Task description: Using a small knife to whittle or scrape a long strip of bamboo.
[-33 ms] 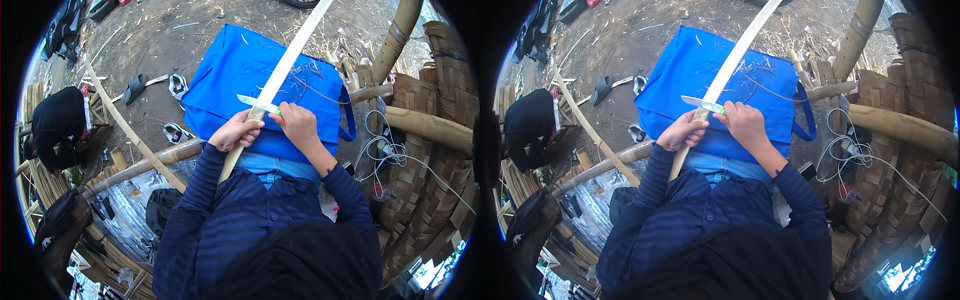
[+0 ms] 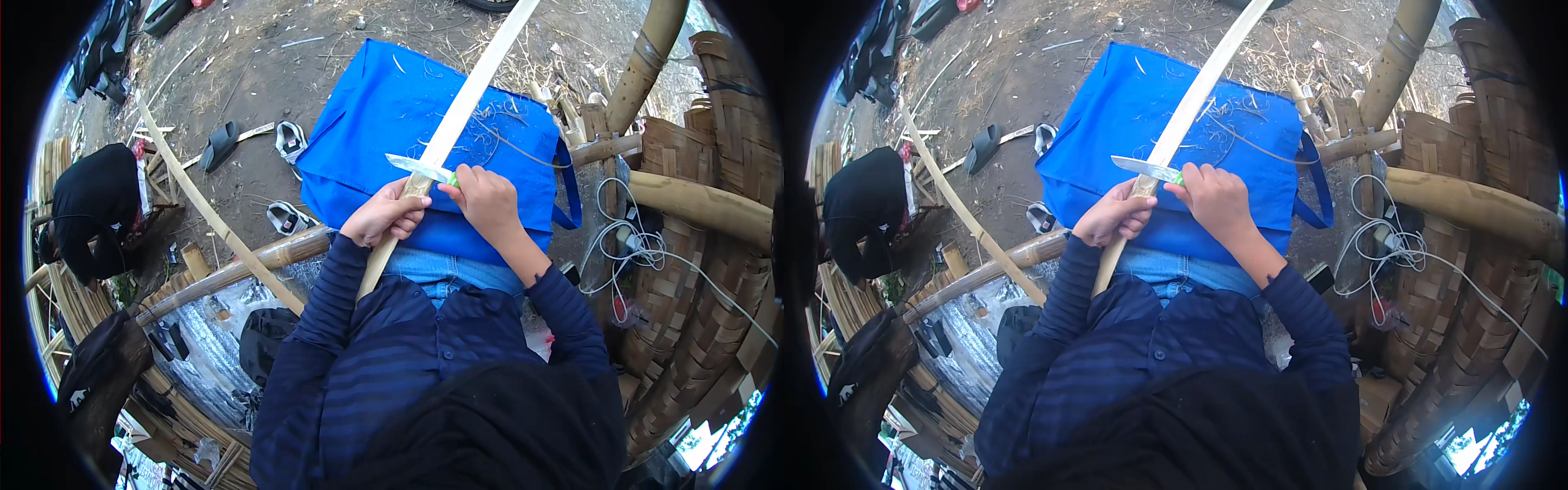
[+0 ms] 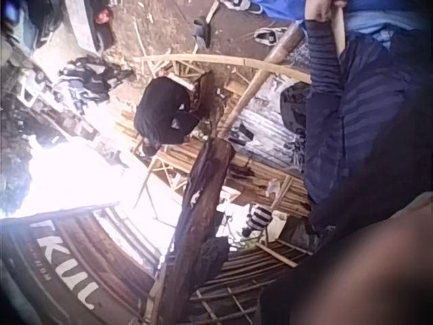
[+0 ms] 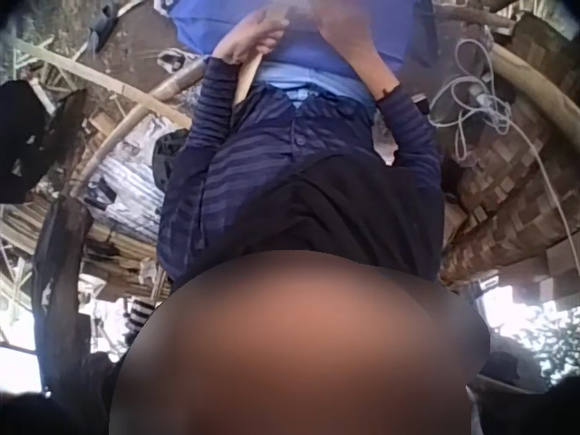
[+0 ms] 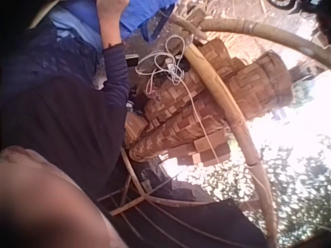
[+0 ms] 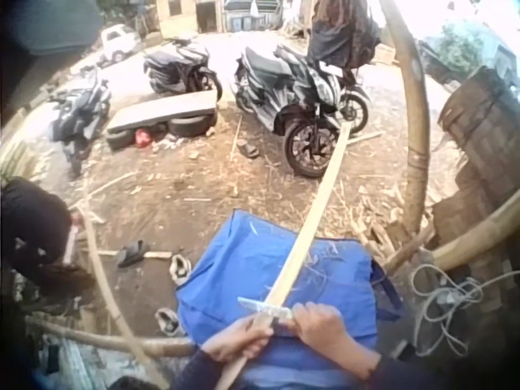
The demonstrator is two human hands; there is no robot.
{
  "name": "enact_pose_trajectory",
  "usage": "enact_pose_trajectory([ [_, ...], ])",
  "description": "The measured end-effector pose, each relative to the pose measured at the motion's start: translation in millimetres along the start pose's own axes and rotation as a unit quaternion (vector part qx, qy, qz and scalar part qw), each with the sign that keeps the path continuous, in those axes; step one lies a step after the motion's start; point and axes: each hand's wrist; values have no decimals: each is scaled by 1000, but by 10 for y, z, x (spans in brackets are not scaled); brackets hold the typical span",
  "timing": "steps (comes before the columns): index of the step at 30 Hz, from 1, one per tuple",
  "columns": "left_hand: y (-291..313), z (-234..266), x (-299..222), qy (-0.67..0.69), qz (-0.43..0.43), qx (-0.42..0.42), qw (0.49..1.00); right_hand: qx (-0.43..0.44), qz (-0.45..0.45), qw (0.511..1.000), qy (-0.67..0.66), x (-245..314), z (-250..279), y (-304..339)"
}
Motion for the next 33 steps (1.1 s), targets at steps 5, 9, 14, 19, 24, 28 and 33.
enact_pose_trajectory([
  [5,26,-20,-14,-9,-16,-7,1000,-2,-12,1000,1,2,-34,-34],
  [9,2,31,29,3,-13,-3,1000,-17,-65,998,-13,-65,-81,-83],
  [14,31,-71,77,-35,19,6,999,42,-278,960,2,-763,262,-514],
  [19,54,24,75,-22,3,-1,1000,86,-249,957,-119,-325,251,-395],
  [24,32,-7,26,-11,15,-15,1000,188,-262,908,-268,344,272,-23],
  [28,37,-41,25,-31,24,-22,999,131,-234,926,-264,301,261,50],
  [33,69,-229,9,-107,10,-52,993,14,-254,952,-169,-250,248,-72],
])
Point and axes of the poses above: each hand's wrist, its own y-axis away from the middle knuckle, its own z-axis out of the back of the hand, x = y × z, and after that the axes turned 4 degrees about -z, right-handed
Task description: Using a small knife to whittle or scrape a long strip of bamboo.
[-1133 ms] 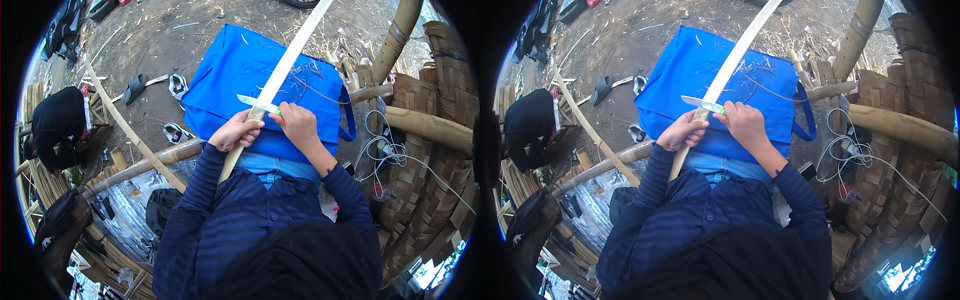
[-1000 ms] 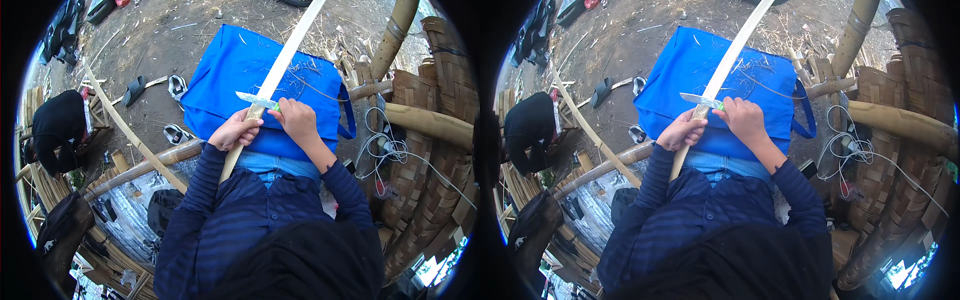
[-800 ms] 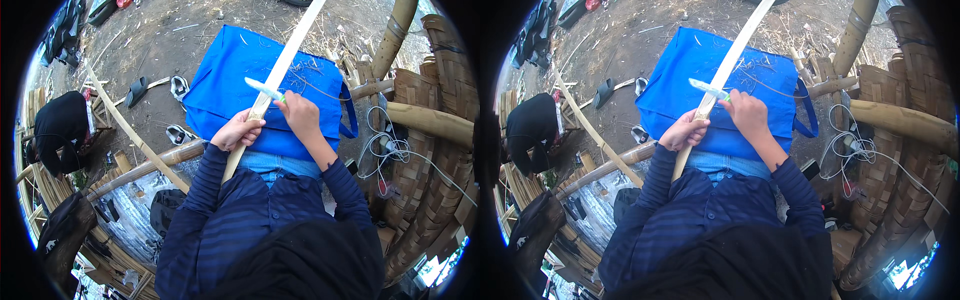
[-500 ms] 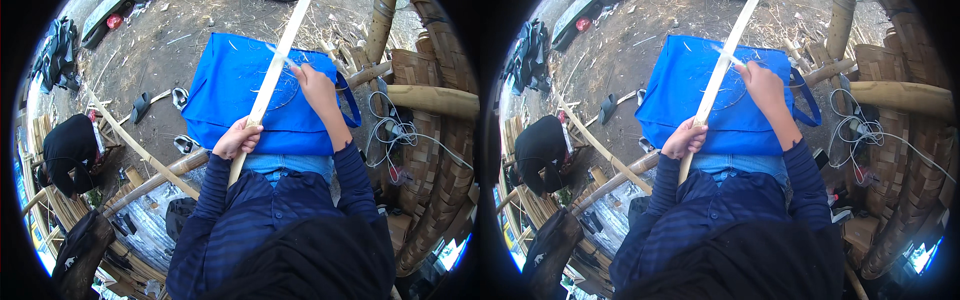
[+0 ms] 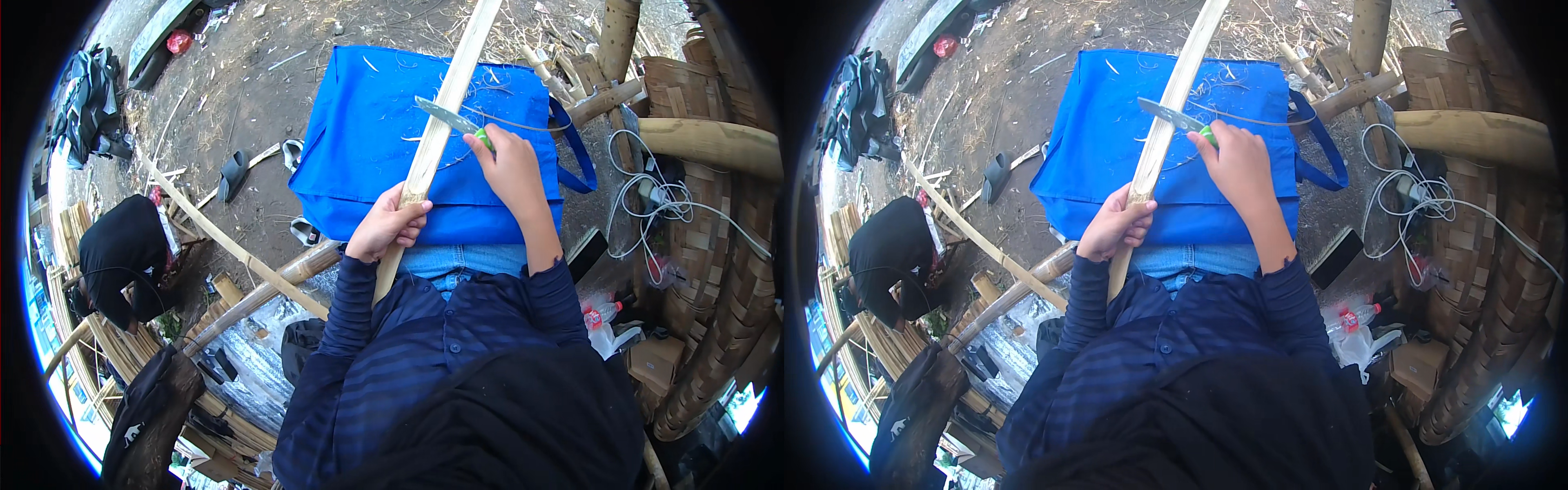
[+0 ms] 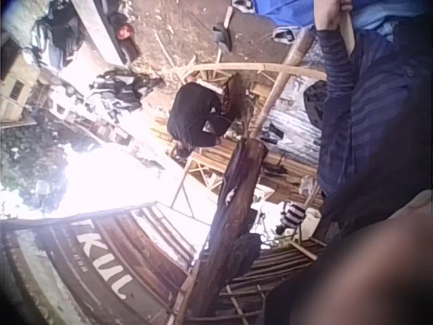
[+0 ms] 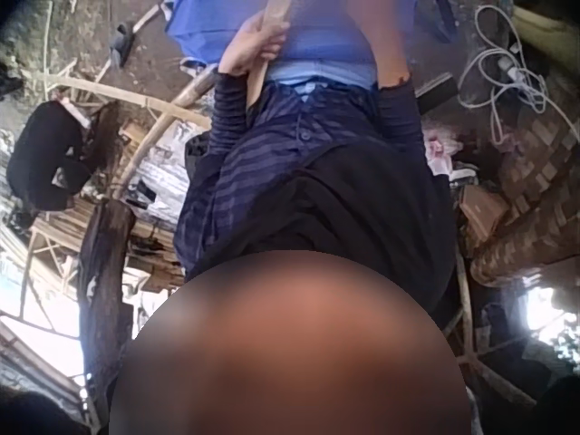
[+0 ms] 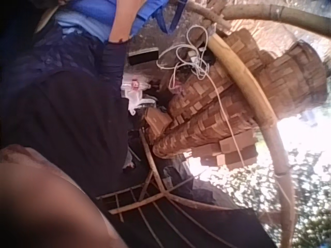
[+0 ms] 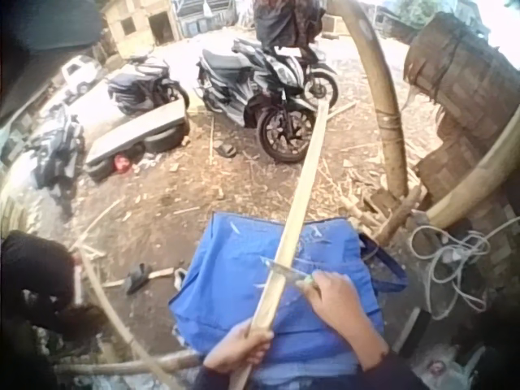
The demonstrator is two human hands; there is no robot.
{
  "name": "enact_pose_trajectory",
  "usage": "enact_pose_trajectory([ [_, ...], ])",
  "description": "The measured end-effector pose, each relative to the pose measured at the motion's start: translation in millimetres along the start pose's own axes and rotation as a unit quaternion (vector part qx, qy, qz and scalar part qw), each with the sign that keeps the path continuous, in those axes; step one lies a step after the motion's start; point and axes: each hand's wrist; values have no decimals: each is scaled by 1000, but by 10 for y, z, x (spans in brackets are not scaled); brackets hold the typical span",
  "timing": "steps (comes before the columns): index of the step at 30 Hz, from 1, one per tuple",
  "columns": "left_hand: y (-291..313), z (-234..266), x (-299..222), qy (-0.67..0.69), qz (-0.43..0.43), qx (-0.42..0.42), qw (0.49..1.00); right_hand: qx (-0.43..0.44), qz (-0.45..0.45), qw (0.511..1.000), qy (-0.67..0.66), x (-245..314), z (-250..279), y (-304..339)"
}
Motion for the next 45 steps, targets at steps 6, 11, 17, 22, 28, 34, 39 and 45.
enact_pose_trajectory([
  [6,91,-37,-42,4,-11,-8,1000,135,9,988,-68,232,39,212],
  [11,184,-47,-75,-10,12,-26,1000,142,159,977,-30,240,49,355],
  [17,265,-132,-118,-1,-24,8,1000,67,77,994,-33,58,280,47],
  [22,252,-155,-99,-7,-14,0,1000,140,274,951,35,118,250,118],
  [28,375,-269,-205,3,-36,27,999,23,197,979,38,19,444,-195],
  [34,318,-222,-147,30,-33,62,997,94,377,920,59,419,451,262],
  [39,339,-272,-150,24,-18,50,998,-33,301,943,136,-83,427,-78],
  [45,240,-224,-97,56,-5,46,997,41,334,935,114,151,422,73],
])
Point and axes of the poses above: each hand's wrist, its own y-axis away from the middle knuckle, its own z-axis out of the back of the hand, x = y × z, and after that the axes turned 4 degrees about -z, right-handed
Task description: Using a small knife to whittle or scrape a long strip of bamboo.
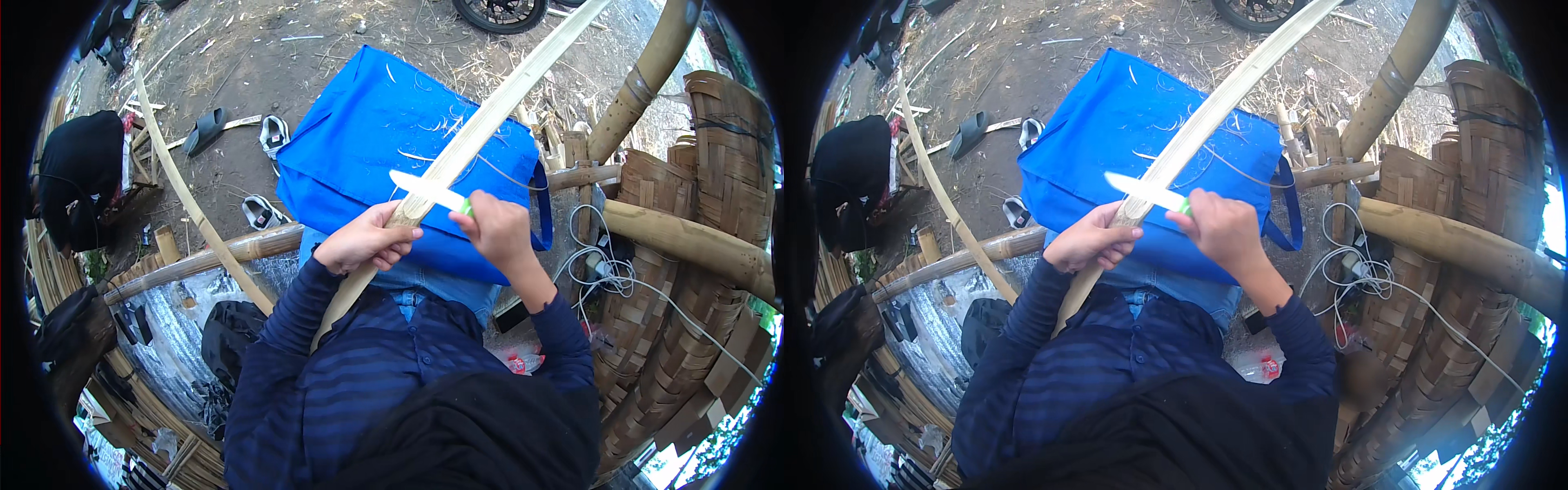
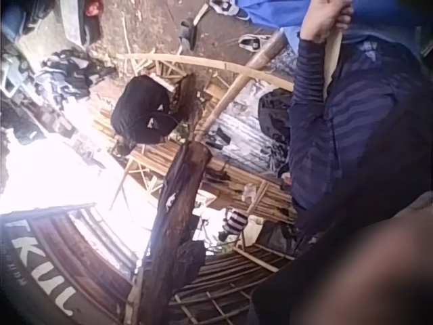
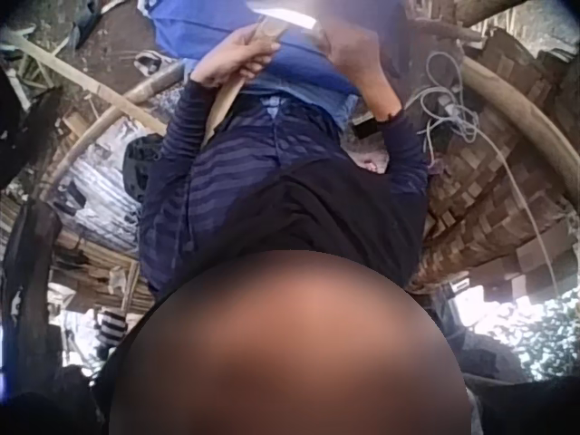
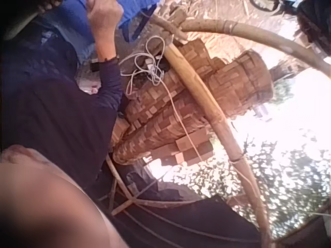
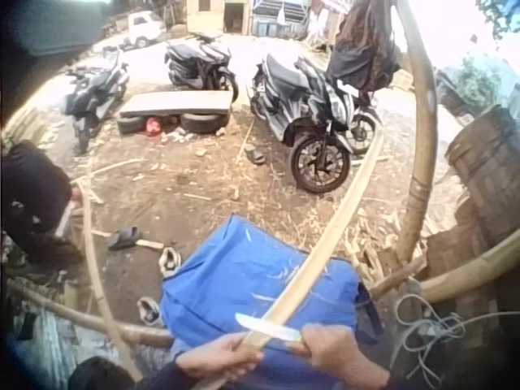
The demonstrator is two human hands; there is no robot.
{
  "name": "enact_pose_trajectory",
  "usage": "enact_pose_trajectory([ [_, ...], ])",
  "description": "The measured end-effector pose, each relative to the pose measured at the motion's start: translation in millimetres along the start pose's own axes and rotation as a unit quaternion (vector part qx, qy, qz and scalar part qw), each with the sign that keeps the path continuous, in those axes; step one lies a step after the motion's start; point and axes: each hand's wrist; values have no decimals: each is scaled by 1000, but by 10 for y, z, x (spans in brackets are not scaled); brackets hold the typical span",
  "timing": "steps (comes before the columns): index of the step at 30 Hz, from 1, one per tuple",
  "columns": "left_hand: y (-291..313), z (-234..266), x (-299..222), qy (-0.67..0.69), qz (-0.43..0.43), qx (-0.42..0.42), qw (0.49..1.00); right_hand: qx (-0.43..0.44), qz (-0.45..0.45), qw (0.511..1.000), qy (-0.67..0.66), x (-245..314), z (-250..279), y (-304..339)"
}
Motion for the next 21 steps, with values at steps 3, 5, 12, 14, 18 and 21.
enact_pose_trajectory([
  [3,-2,17,-4,-8,-3,3,1000,-39,-103,993,51,-273,-40,-35],
  [5,-23,67,19,-12,-13,3,1000,-56,-187,978,75,-448,53,-146],
  [12,-8,-24,-4,-14,-2,1,1000,-50,-75,996,9,-289,-169,3],
  [14,-34,69,31,-17,-3,8,1000,-74,-213,973,48,-548,19,-123],
  [18,-43,86,67,6,5,12,1000,-21,-83,995,-43,-14,27,-84],
  [21,-41,-27,36,-78,-28,-50,995,4,-111,994,14,-21,-153,17],
])
Point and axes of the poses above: each hand's wrist, its own y-axis away from the middle knuckle, its own z-axis out of the back of the hand, x = y × z, and after that the axes turned 4 degrees about -z, right-handed
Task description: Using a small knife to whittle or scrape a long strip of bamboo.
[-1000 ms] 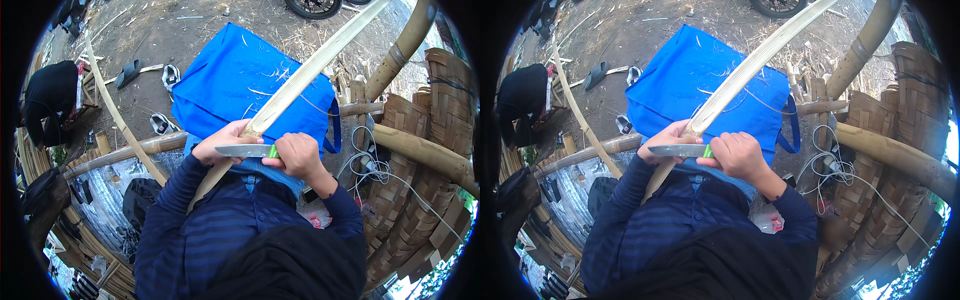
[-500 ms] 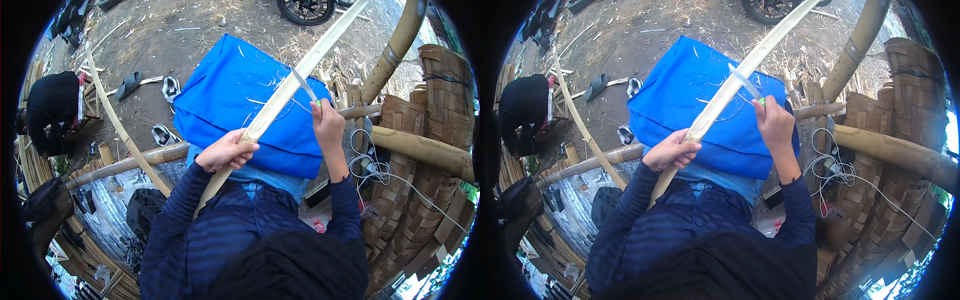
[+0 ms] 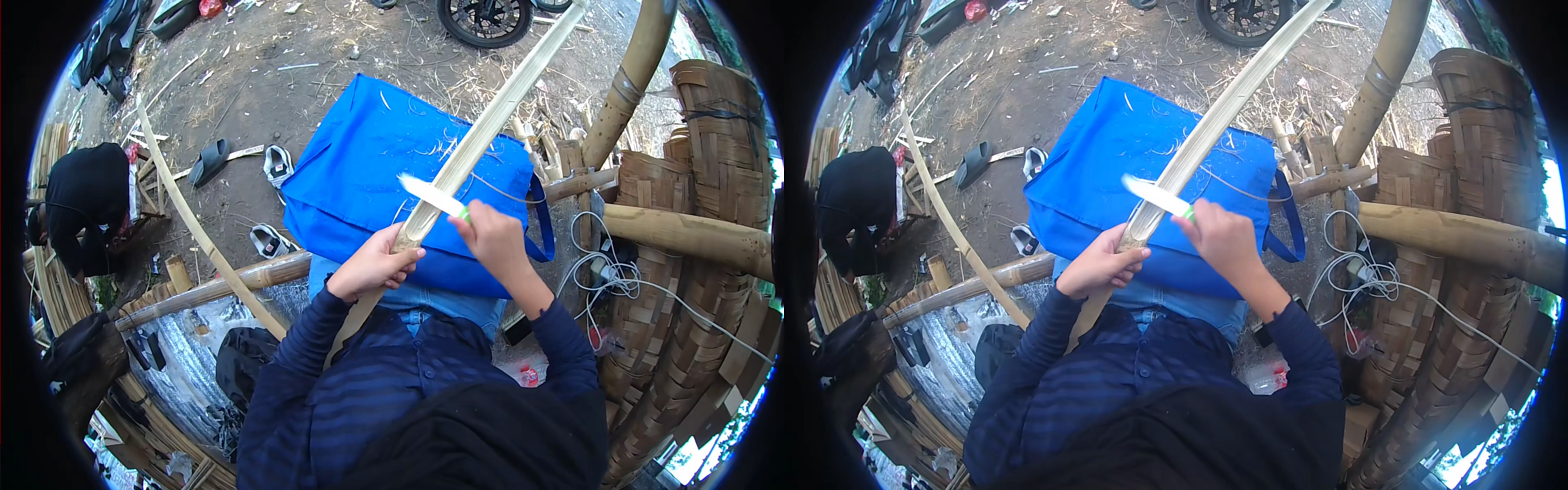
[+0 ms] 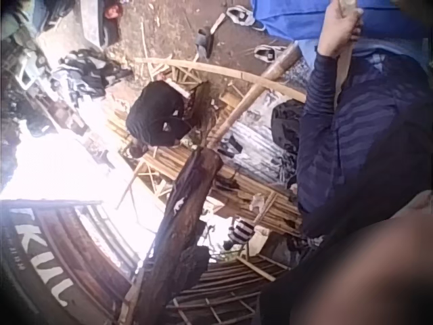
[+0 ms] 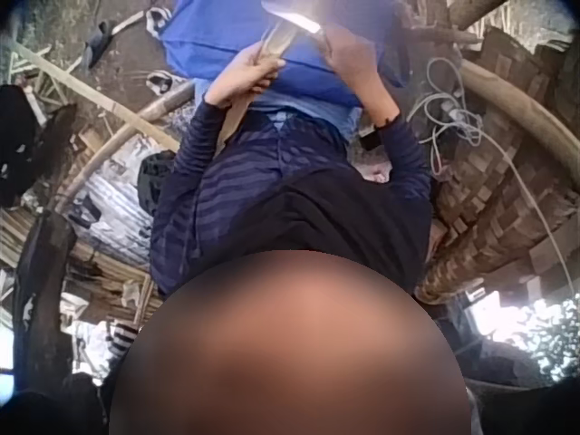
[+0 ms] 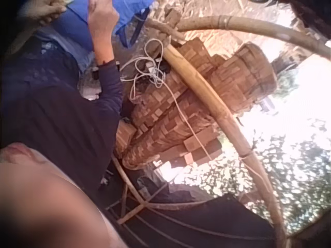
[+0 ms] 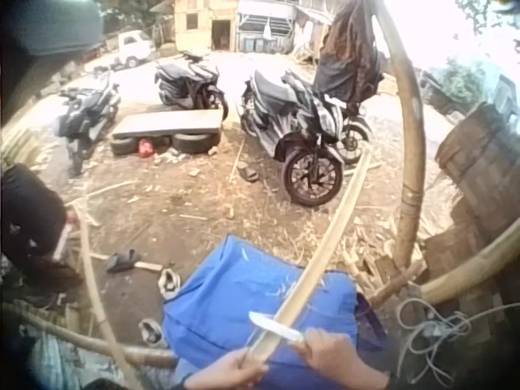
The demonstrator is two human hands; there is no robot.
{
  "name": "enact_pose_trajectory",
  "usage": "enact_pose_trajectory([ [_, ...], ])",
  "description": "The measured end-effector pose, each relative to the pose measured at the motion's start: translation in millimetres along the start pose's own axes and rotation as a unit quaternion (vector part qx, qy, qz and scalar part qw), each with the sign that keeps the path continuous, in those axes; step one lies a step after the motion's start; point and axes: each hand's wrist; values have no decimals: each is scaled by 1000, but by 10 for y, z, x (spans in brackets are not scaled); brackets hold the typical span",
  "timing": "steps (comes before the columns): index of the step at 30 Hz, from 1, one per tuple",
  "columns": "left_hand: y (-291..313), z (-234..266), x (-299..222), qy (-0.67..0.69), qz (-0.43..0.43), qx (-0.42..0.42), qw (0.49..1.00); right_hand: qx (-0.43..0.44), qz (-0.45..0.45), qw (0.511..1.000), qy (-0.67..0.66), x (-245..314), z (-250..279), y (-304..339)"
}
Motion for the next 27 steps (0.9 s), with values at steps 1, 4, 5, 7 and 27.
enact_pose_trajectory([
  [1,1,-23,28,-37,-20,-22,999,-57,-27,998,24,-201,-16,-83],
  [4,-45,-5,65,-51,-11,-31,998,-28,-130,990,56,-312,169,-203],
  [5,-49,-1,72,-52,-9,-32,998,-18,-107,993,40,-161,165,-138],
  [7,-64,-3,76,-33,-26,-41,998,23,9,1000,-2,185,77,1],
  [27,-32,235,20,55,8,-11,998,61,-329,939,-80,-322,298,-175],
])
Point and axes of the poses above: each hand's wrist, its own y-axis away from the middle knuckle, its own z-axis out of the back of the hand, x = y × z, and after that the axes turned 4 degrees about -z, right-handed
